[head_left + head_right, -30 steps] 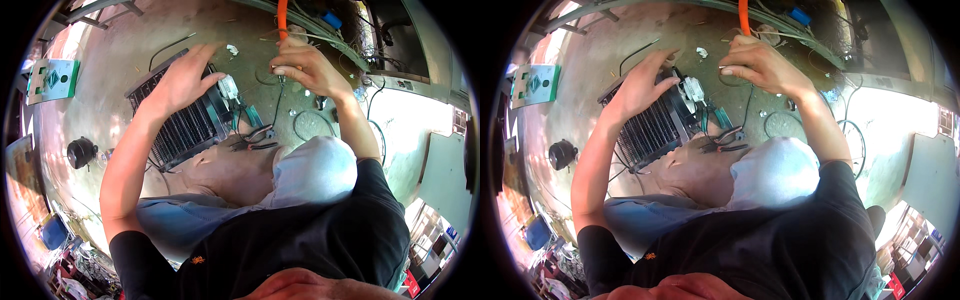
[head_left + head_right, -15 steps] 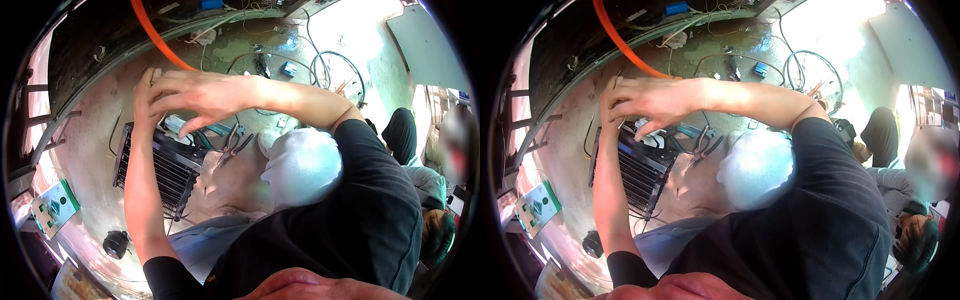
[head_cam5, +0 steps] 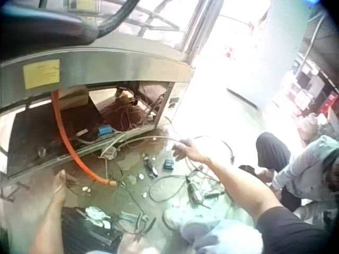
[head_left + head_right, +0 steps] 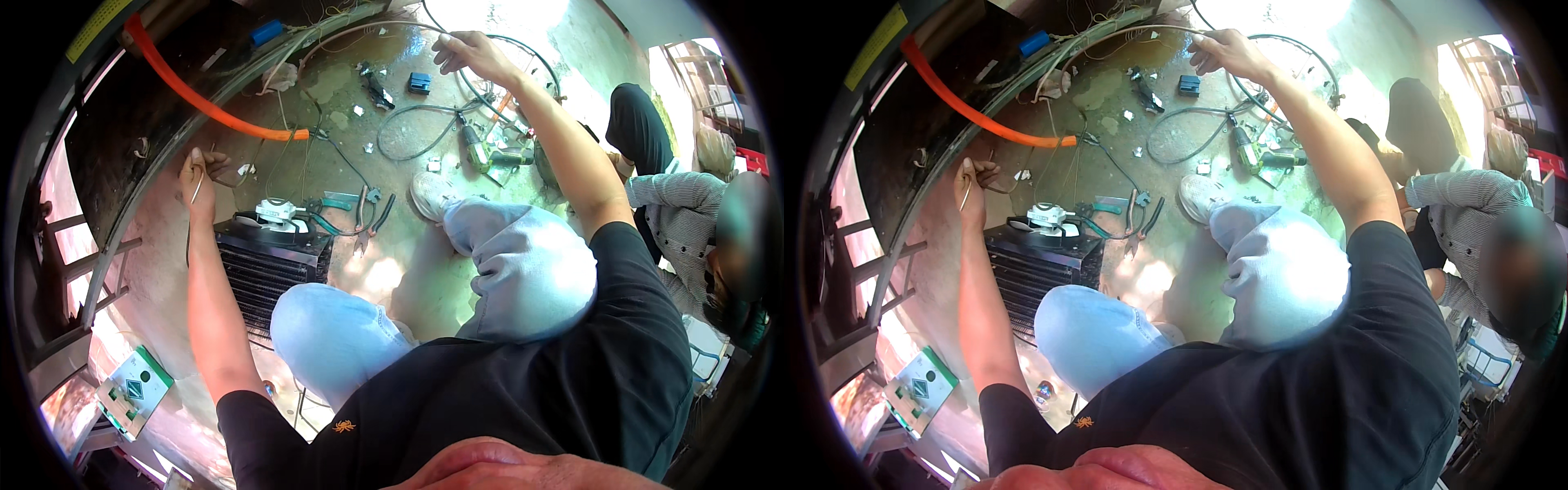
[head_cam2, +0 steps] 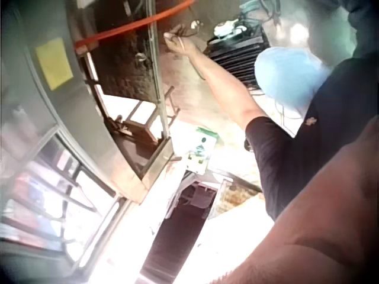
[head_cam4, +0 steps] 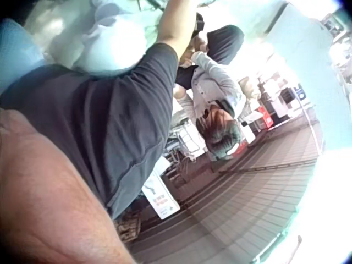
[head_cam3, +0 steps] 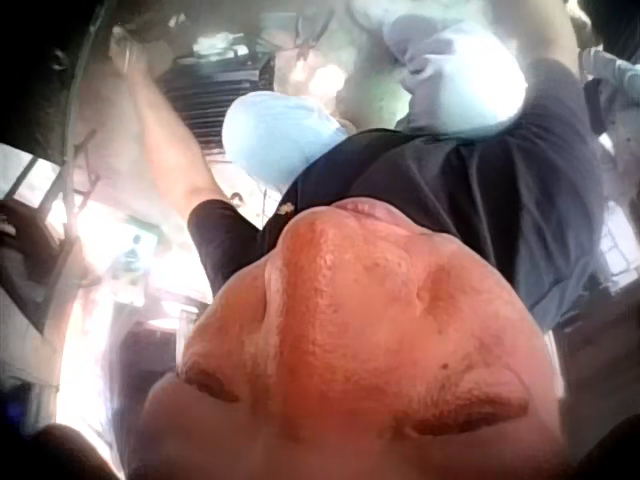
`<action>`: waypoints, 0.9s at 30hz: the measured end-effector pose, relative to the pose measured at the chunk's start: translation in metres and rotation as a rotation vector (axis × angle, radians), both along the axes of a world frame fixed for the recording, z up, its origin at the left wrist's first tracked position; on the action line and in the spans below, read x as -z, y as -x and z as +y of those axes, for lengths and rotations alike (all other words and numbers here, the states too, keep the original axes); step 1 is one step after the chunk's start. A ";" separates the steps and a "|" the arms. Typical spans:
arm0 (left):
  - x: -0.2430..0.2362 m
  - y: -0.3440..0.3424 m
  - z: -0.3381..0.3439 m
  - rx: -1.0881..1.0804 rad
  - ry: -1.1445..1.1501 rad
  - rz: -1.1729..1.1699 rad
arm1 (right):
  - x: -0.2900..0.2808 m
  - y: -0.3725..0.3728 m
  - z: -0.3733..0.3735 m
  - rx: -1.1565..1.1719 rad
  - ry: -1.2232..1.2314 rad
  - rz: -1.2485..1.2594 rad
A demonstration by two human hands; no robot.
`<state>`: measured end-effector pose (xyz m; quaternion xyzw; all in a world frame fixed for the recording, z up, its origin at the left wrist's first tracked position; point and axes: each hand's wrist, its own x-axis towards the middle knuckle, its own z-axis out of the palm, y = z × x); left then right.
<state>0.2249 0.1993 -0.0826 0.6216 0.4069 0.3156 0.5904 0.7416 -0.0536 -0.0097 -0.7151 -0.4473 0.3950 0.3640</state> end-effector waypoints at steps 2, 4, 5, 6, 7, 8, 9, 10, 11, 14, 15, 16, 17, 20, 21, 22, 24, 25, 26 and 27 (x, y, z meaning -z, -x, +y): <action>-0.014 -0.004 0.009 -0.102 0.022 0.069 | -0.022 0.011 -0.005 0.026 0.032 -0.022; -0.024 -0.004 0.025 -0.141 0.001 0.179 | -0.039 0.016 -0.003 0.062 0.029 -0.021; -0.024 -0.007 0.038 -0.122 -0.063 0.150 | -0.043 0.017 -0.001 0.085 0.019 -0.004; -0.032 -0.014 0.041 -0.112 -0.073 0.174 | -0.043 0.017 -0.002 0.110 0.019 0.015; -0.041 -0.020 0.046 -0.104 -0.084 0.199 | -0.043 0.015 -0.002 0.152 -0.020 0.035; -0.050 -0.026 0.050 -0.098 -0.095 0.224 | -0.038 0.011 -0.004 0.174 -0.025 0.101; -0.057 -0.033 0.051 -0.096 -0.112 0.216 | -0.032 0.008 -0.007 0.197 -0.029 0.169; -0.065 -0.036 0.052 -0.089 -0.099 0.201 | -0.024 0.006 -0.011 0.218 -0.034 0.237; -0.073 -0.037 0.052 -0.101 -0.127 0.175 | -0.015 0.006 -0.013 0.253 -0.042 0.283; -0.078 -0.018 0.066 -0.121 -0.140 0.142 | 0.002 0.015 -0.008 0.261 -0.023 0.387; -0.080 -0.016 0.063 -0.122 -0.143 0.142 | 0.013 0.014 -0.005 0.264 -0.017 0.423; -0.080 -0.024 0.059 -0.108 -0.141 0.132 | 0.035 -0.001 -0.008 0.270 -0.024 0.475; -0.081 -0.039 0.059 -0.070 -0.145 0.122 | 0.064 -0.024 -0.015 0.287 -0.040 0.522; -0.089 -0.017 0.053 -0.080 -0.153 0.131 | 0.062 0.003 0.000 0.329 -0.032 0.545; -0.090 -0.019 0.052 -0.070 -0.140 0.109 | 0.048 0.008 -0.004 0.356 -0.016 0.541; -0.091 -0.022 0.050 -0.060 -0.127 0.088 | 0.040 0.010 -0.005 0.382 0.000 0.537; -0.098 -0.045 0.047 -0.032 -0.115 0.070 | 0.075 -0.029 -0.013 0.362 -0.004 0.653; -0.097 -0.047 0.043 -0.035 -0.106 0.071 | 0.078 -0.032 -0.013 0.336 0.002 0.719; -0.093 -0.050 0.041 -0.031 -0.101 0.073 | 0.079 -0.039 -0.017 0.350 0.019 0.664; -0.095 -0.031 0.038 -0.076 -0.111 0.102 | 0.059 -0.014 -0.003 0.311 0.038 0.634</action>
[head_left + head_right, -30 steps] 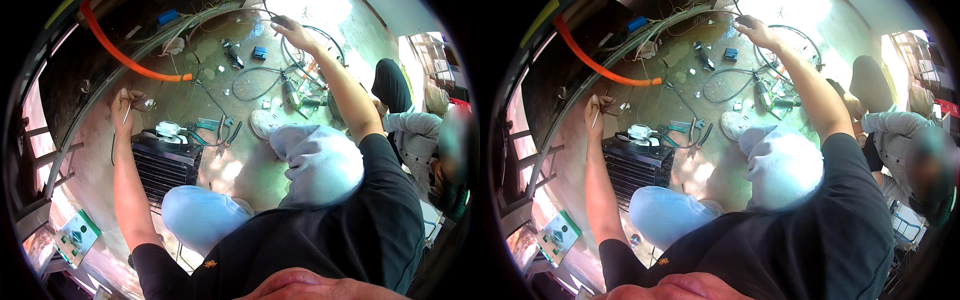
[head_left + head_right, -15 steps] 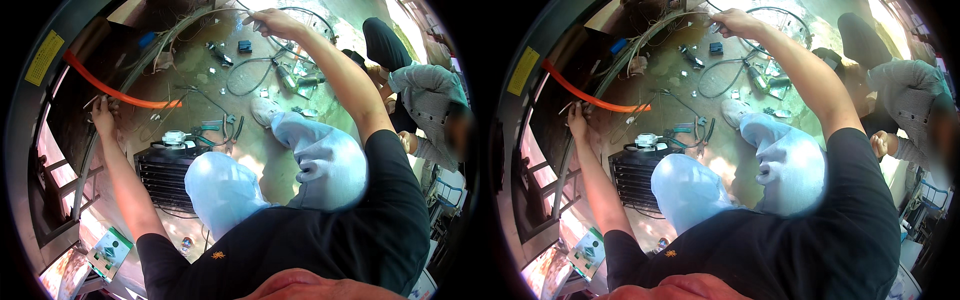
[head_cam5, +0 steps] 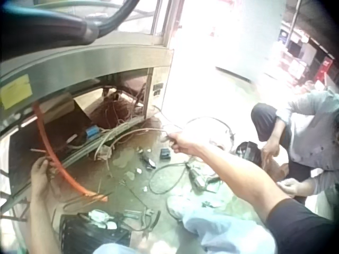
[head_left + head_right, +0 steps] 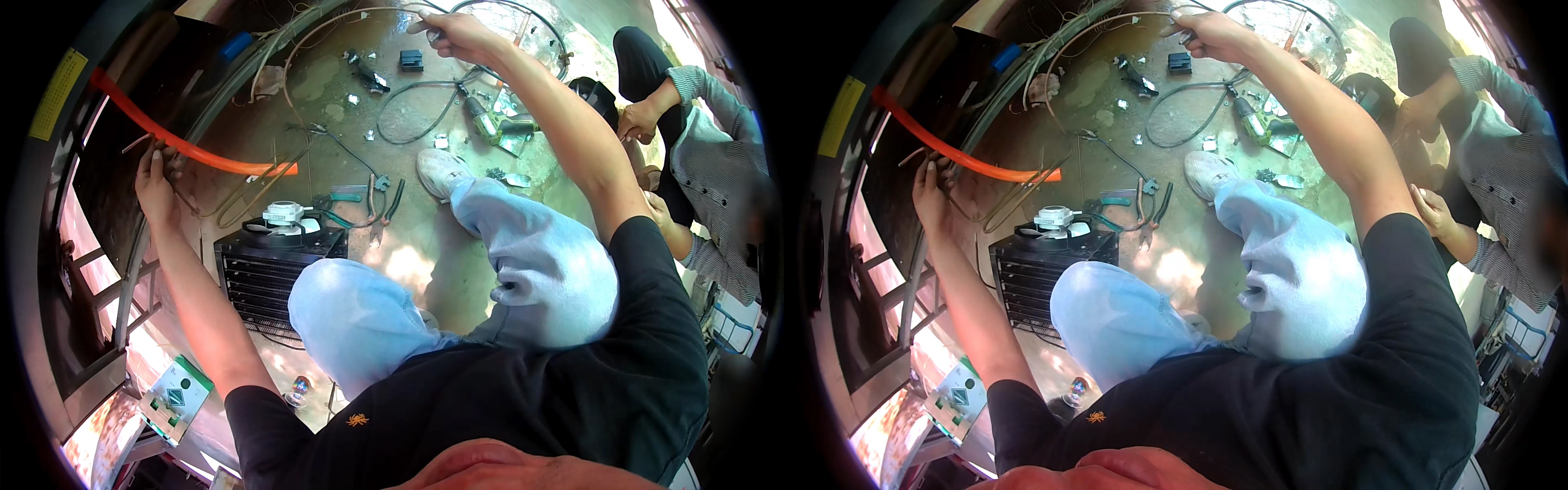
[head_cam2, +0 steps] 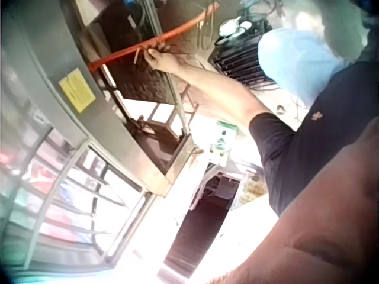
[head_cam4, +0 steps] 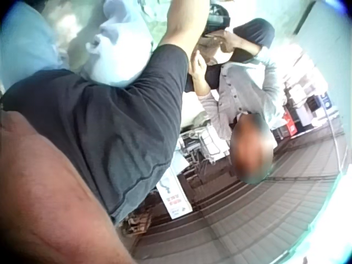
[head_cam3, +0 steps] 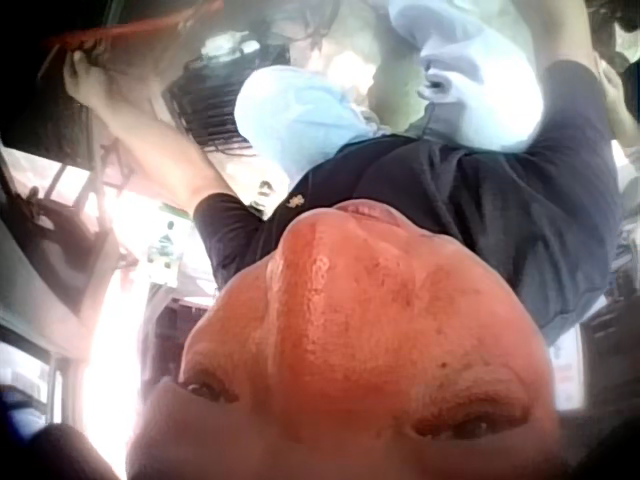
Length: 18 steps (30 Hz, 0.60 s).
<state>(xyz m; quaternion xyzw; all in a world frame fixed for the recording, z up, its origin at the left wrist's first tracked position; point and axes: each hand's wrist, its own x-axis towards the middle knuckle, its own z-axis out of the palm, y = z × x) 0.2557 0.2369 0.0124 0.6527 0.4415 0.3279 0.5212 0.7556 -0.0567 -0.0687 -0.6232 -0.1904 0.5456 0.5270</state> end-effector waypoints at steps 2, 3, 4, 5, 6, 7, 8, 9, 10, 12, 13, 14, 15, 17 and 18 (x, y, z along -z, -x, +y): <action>0.003 0.008 -0.008 -0.043 -0.008 -0.013 | -0.026 0.028 0.007 -0.023 -0.002 -0.110; 0.008 0.008 -0.012 -0.085 -0.023 -0.021 | -0.029 0.031 0.006 -0.023 -0.008 -0.110; 0.022 0.013 -0.005 -0.047 -0.030 -0.106 | -0.029 0.034 0.004 -0.015 -0.041 -0.171; 0.028 0.008 -0.011 -0.082 -0.008 -0.123 | -0.038 0.041 -0.001 -0.017 -0.001 -0.349; 0.028 -0.004 -0.020 -0.124 0.045 -0.148 | -0.040 0.035 -0.008 -0.014 -0.011 -0.392; 0.037 0.002 -0.020 -0.155 0.037 -0.215 | -0.053 0.048 -0.014 -0.162 -0.077 -0.784; 0.048 0.001 -0.017 -0.171 0.023 -0.234 | -0.050 0.048 -0.015 -0.007 -0.085 -0.634; 0.051 -0.005 -0.021 -0.179 0.026 -0.201 | -0.038 0.040 -0.022 0.083 -0.100 -0.547; 0.054 -0.006 -0.025 -0.179 -0.015 -0.185 | -0.037 0.045 -0.032 0.090 -0.126 -0.566; 0.070 0.010 -0.028 -0.233 -0.134 0.009 | -0.043 0.067 -0.036 0.064 -0.145 -0.589; 0.070 0.026 -0.038 -0.262 -0.177 0.156 | -0.043 0.077 -0.036 0.066 -0.157 -0.576; 0.064 0.042 -0.050 -0.314 -0.173 0.167 | -0.036 0.076 -0.034 0.053 -0.173 -0.579; 0.059 0.054 -0.065 -0.356 -0.160 0.178 | -0.031 0.073 -0.032 0.048 -0.178 -0.583; 0.064 0.078 -0.079 -0.407 -0.120 0.128 | -0.039 0.074 -0.031 -0.003 -0.163 -0.590; 0.067 0.099 -0.084 -0.419 -0.105 0.079 | -0.037 0.074 -0.027 0.006 -0.172 -0.577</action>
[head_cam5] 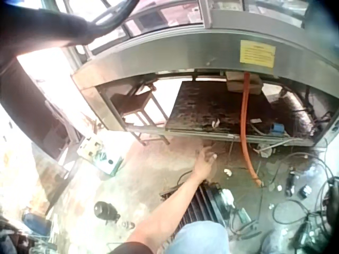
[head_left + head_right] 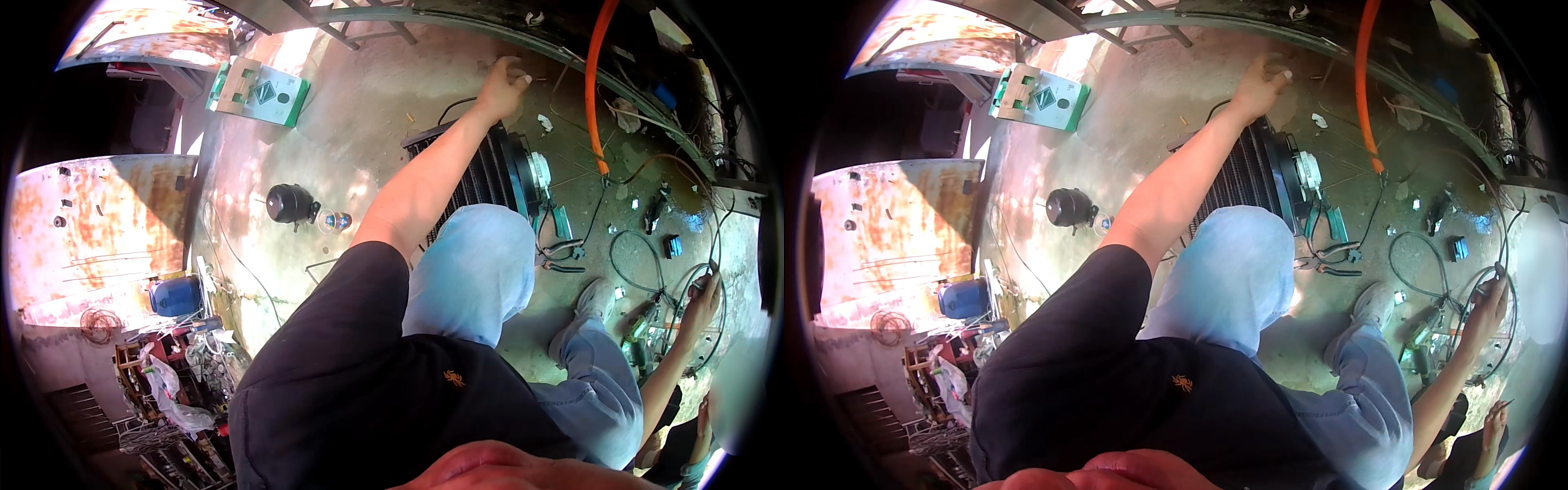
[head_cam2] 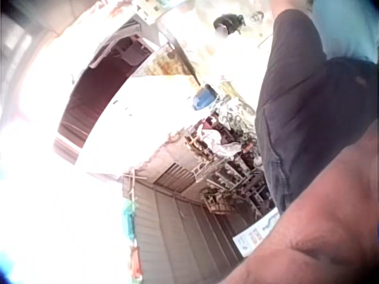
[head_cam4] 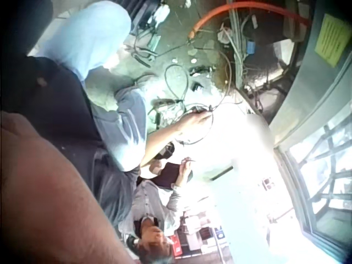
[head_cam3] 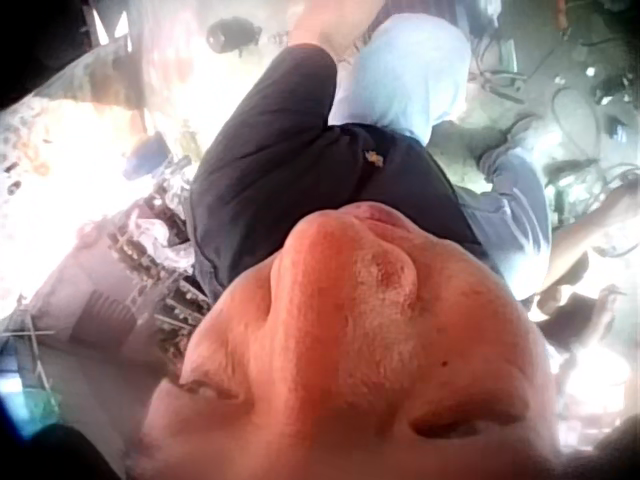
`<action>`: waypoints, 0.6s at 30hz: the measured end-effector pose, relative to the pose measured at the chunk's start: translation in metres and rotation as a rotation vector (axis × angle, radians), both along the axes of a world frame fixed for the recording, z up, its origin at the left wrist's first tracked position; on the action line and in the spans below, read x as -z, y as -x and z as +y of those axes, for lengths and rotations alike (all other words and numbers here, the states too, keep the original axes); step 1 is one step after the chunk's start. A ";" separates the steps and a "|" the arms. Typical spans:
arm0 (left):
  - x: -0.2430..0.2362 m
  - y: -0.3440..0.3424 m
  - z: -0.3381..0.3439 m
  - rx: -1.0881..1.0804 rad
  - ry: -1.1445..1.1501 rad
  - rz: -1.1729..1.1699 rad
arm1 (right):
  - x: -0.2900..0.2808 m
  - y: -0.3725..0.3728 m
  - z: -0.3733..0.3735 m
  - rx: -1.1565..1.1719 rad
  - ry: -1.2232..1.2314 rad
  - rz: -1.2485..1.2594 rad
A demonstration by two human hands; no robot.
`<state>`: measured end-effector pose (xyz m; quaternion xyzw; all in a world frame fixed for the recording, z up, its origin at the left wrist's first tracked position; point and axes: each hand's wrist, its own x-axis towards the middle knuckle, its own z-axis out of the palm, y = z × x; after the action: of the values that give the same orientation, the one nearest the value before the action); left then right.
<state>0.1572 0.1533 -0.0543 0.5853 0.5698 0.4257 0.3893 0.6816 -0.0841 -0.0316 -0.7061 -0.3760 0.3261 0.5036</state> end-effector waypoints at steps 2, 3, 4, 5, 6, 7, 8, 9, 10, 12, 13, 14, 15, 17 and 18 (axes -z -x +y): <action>-0.014 0.026 -0.008 -0.016 0.084 -0.119 | 0.008 -0.021 -0.004 0.062 0.002 -0.018; -0.015 0.051 -0.019 -0.049 0.092 -0.162 | 0.007 -0.013 -0.004 0.048 -0.054 0.014; -0.016 0.075 -0.033 -0.110 0.119 -0.135 | 0.006 -0.020 -0.007 0.049 -0.014 0.038; -0.018 0.111 -0.048 -0.177 0.159 -0.097 | -0.018 0.006 0.000 -0.010 -0.001 -0.036; -0.024 0.137 -0.054 -0.266 0.211 -0.070 | -0.014 -0.002 0.001 -0.032 -0.005 -0.050; -0.030 0.154 -0.052 -0.336 0.238 -0.093 | -0.007 -0.012 -0.002 0.038 -0.027 -0.020; -0.030 0.188 -0.047 -0.409 0.231 -0.203 | -0.004 -0.018 -0.006 0.032 -0.016 0.011; -0.023 0.223 -0.041 -0.431 0.237 -0.291 | -0.002 -0.025 -0.011 0.009 -0.060 0.056; -0.011 0.310 -0.044 -0.531 0.244 -0.379 | -0.004 -0.012 -0.002 0.006 -0.048 0.070; -0.022 0.451 -0.039 -0.915 0.236 -0.660 | -0.002 0.001 0.004 -0.035 -0.041 0.093; -0.057 0.497 -0.032 -0.896 0.246 -0.745 | 0.001 0.000 -0.008 -0.010 -0.066 0.151; -0.044 0.489 -0.016 -0.948 0.257 -0.651 | 0.001 -0.003 -0.019 0.024 -0.066 0.121; -0.029 0.483 -0.021 -0.982 0.251 -0.532 | -0.002 0.001 -0.020 0.032 -0.037 0.117; -0.020 0.457 -0.018 -0.971 0.273 -0.349 | -0.001 0.003 -0.031 0.071 -0.023 0.105; -0.025 0.447 -0.023 -0.952 0.266 -0.281 | -0.003 0.007 -0.032 0.072 -0.032 0.103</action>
<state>-0.2902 0.1306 -0.0293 0.1434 0.7648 0.5539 0.2961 0.6742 -0.1161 -0.0286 -0.6934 -0.3289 0.3376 0.5450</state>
